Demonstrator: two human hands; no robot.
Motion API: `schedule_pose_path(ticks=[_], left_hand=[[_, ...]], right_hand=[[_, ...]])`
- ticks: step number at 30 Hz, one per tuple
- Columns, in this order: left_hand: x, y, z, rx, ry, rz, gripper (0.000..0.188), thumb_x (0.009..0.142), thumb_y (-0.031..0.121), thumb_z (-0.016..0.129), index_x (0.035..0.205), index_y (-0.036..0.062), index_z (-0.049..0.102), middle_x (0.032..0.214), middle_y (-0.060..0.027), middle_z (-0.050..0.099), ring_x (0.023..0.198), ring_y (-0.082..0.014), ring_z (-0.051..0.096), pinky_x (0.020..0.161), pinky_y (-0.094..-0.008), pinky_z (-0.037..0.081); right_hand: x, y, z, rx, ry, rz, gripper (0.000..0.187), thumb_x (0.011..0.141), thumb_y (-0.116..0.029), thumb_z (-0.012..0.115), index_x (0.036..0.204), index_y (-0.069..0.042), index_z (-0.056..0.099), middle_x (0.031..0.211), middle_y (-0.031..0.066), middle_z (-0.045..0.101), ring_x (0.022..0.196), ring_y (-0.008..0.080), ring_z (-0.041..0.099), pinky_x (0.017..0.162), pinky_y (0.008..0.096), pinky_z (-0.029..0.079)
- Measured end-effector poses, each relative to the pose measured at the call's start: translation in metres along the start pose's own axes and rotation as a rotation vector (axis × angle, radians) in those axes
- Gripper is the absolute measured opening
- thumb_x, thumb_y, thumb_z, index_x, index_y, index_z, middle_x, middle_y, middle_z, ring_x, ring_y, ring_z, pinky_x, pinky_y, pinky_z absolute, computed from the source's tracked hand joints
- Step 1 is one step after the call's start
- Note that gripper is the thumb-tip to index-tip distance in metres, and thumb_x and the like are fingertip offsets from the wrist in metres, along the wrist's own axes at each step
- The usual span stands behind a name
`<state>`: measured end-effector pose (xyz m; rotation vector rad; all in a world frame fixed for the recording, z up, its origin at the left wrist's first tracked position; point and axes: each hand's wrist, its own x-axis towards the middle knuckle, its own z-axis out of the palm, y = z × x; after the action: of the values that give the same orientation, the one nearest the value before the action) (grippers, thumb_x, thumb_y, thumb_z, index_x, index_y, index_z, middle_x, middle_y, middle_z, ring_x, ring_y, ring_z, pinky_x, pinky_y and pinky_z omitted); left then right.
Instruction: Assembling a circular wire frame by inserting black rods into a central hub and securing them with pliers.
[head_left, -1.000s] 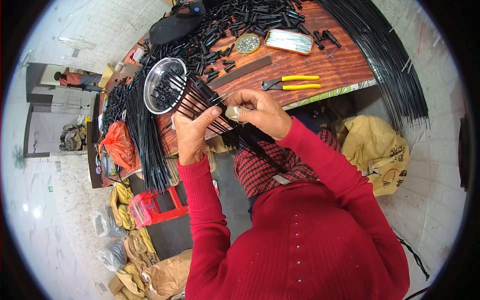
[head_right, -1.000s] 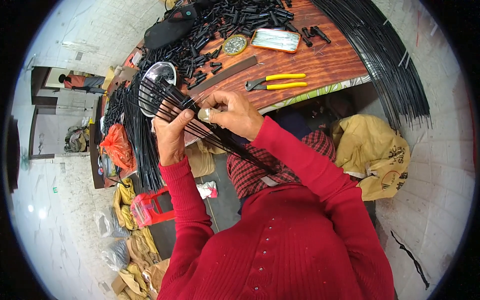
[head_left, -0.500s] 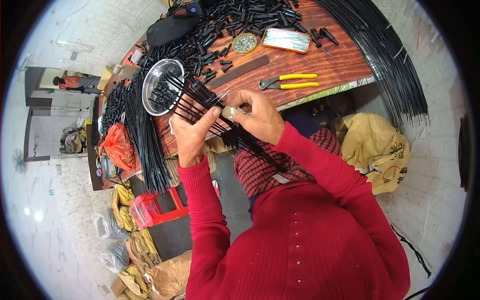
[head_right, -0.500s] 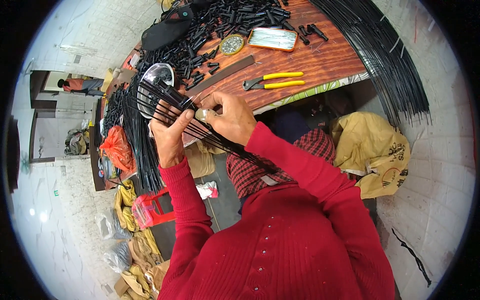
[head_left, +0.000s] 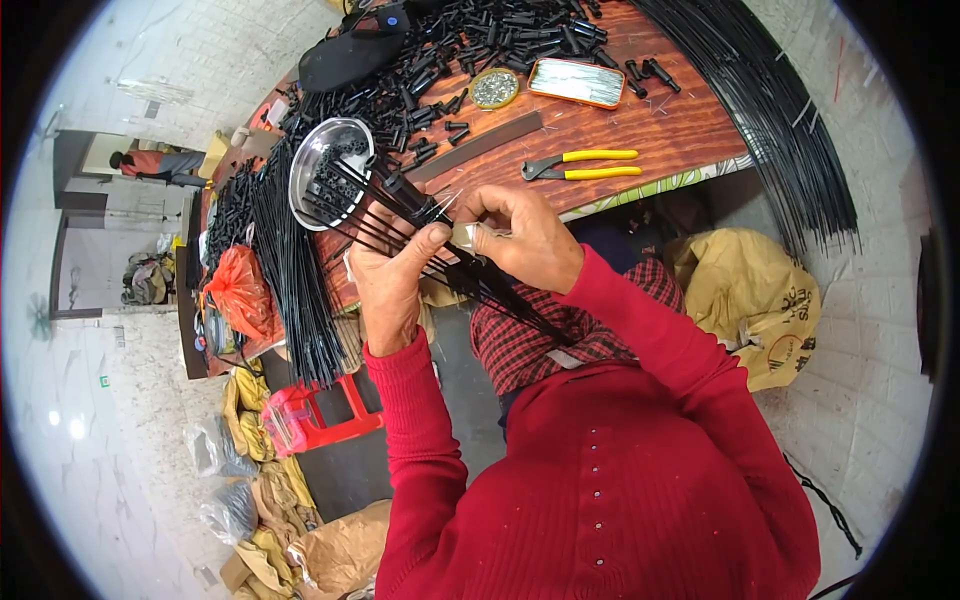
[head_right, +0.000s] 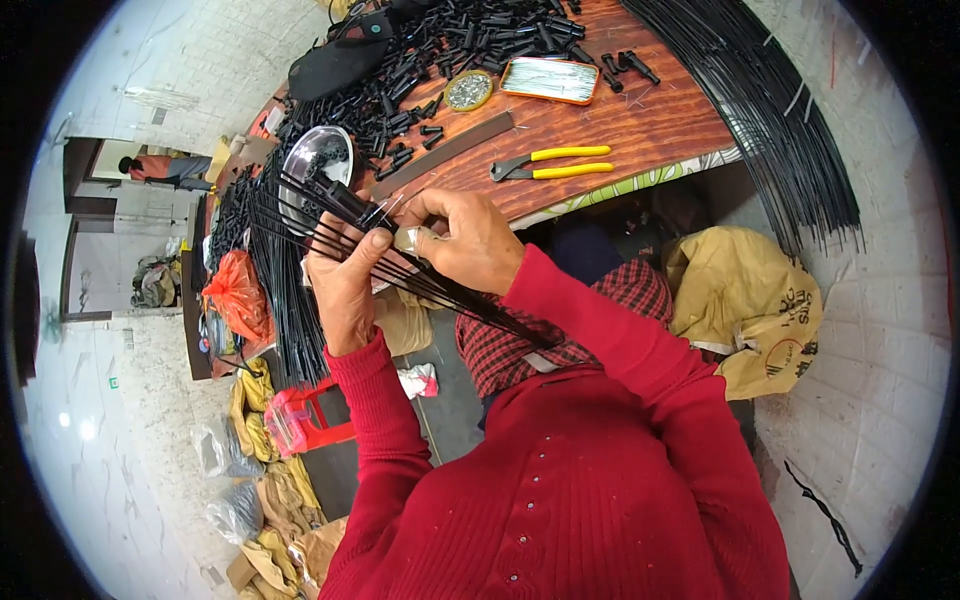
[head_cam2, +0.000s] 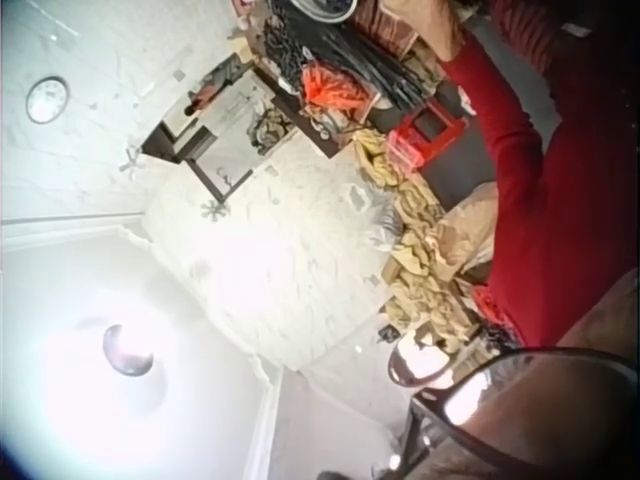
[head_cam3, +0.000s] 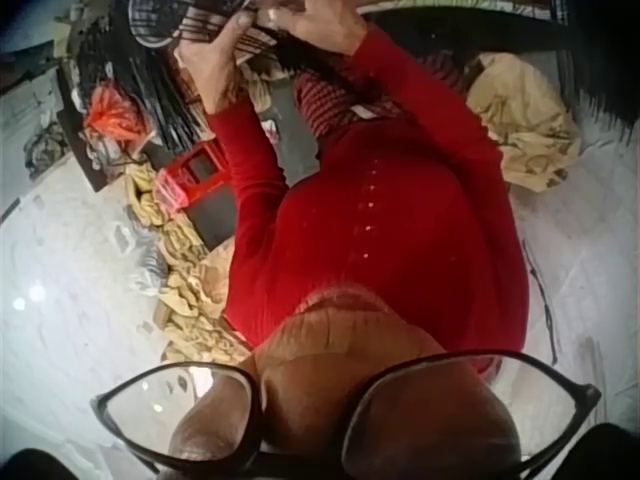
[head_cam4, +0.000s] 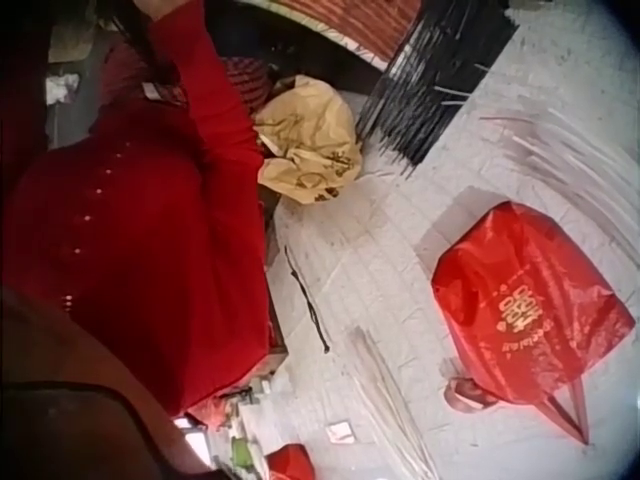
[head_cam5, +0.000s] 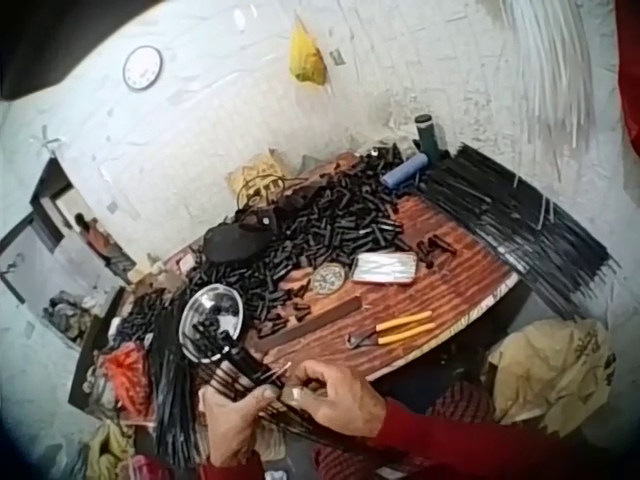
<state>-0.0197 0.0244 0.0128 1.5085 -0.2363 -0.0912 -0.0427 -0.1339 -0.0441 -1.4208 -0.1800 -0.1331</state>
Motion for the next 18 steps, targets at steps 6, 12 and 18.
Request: schedule_pose_path(ticks=[6,12,18], left_hand=[[0.005,-0.004,-0.007,-0.075,-0.034,-0.01,0.045,0.076,-0.001,0.08,0.116,-0.005,0.059,0.091,-0.009,0.067,0.073,-0.0165,0.066,0.061,-0.0287,0.059],[0.013,-0.014,-0.017,-0.069,-0.079,-0.056,0.048,0.075,0.006,0.084,0.117,-0.0029,0.061,0.096,-0.004,0.068,0.082,-0.0119,0.064,0.076,-0.0242,0.051],[0.018,-0.014,-0.015,-0.123,-0.059,-0.029,0.04,0.072,0.001,0.084,0.106,-0.0007,0.063,0.089,-0.0069,0.069,0.076,-0.0144,0.066,0.069,-0.0274,0.056]], right_hand=[[0.001,0.002,0.0,0.033,-0.048,0.005,0.007,0.088,-0.004,0.063,0.093,0.001,0.061,0.079,0.0,0.059,0.073,0.006,0.055,0.065,0.025,0.046],[0.0,-0.003,0.002,-0.045,-0.019,0.011,0.011,0.088,-0.004,0.062,0.097,0.002,0.062,0.083,0.0039,0.064,0.075,0.008,0.058,0.068,0.0269,0.048],[0.003,0.001,0.003,-0.203,0.051,-0.058,0.012,0.088,-0.005,0.062,0.097,0.003,0.062,0.083,0.0069,0.065,0.075,0.0107,0.059,0.07,0.0283,0.049]])
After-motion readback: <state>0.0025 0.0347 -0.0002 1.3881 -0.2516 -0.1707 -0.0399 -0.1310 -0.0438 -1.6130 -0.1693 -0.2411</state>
